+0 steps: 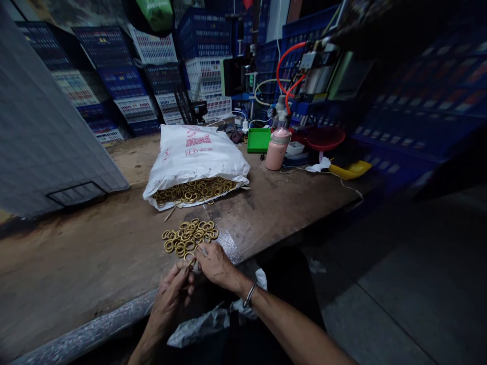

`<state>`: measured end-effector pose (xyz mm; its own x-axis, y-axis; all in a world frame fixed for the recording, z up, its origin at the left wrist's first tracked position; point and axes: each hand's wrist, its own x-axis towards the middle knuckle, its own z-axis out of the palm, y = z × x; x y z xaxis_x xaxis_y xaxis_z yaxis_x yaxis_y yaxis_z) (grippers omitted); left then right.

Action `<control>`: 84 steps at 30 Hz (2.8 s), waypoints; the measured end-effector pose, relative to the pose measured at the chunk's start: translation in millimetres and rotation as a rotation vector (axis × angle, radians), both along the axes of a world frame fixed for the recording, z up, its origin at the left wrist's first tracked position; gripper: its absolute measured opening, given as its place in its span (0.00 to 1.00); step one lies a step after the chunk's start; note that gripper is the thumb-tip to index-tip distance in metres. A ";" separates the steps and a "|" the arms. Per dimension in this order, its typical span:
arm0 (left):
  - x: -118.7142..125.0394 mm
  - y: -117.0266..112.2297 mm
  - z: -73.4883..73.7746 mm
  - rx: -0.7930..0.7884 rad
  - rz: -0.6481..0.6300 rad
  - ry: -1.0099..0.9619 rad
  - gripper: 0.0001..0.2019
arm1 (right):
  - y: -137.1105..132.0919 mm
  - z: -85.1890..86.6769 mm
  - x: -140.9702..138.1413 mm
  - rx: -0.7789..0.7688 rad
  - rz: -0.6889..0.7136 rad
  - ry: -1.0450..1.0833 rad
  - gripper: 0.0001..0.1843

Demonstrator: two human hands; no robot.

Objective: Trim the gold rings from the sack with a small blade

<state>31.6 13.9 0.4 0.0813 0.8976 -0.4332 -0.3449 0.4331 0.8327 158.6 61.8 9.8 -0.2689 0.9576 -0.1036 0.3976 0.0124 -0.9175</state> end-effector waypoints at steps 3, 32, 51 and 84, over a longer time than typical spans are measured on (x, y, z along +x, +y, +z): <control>0.3 -1.0 0.8 -0.014 0.025 0.006 0.14 | -3.4 -4.7 4.7 0.134 0.037 -0.185 0.09; -2.3 -17.2 8.1 0.017 0.027 -0.198 0.13 | 0.3 -16.9 -1.4 0.263 0.026 -0.735 0.12; -15.7 -5.0 5.6 -0.064 0.147 -0.384 0.09 | 12.8 -15.5 -0.6 0.266 0.016 -0.562 0.07; -1.3 3.2 7.1 0.133 0.104 0.253 0.15 | -0.7 -7.4 -7.8 0.041 0.025 0.078 0.10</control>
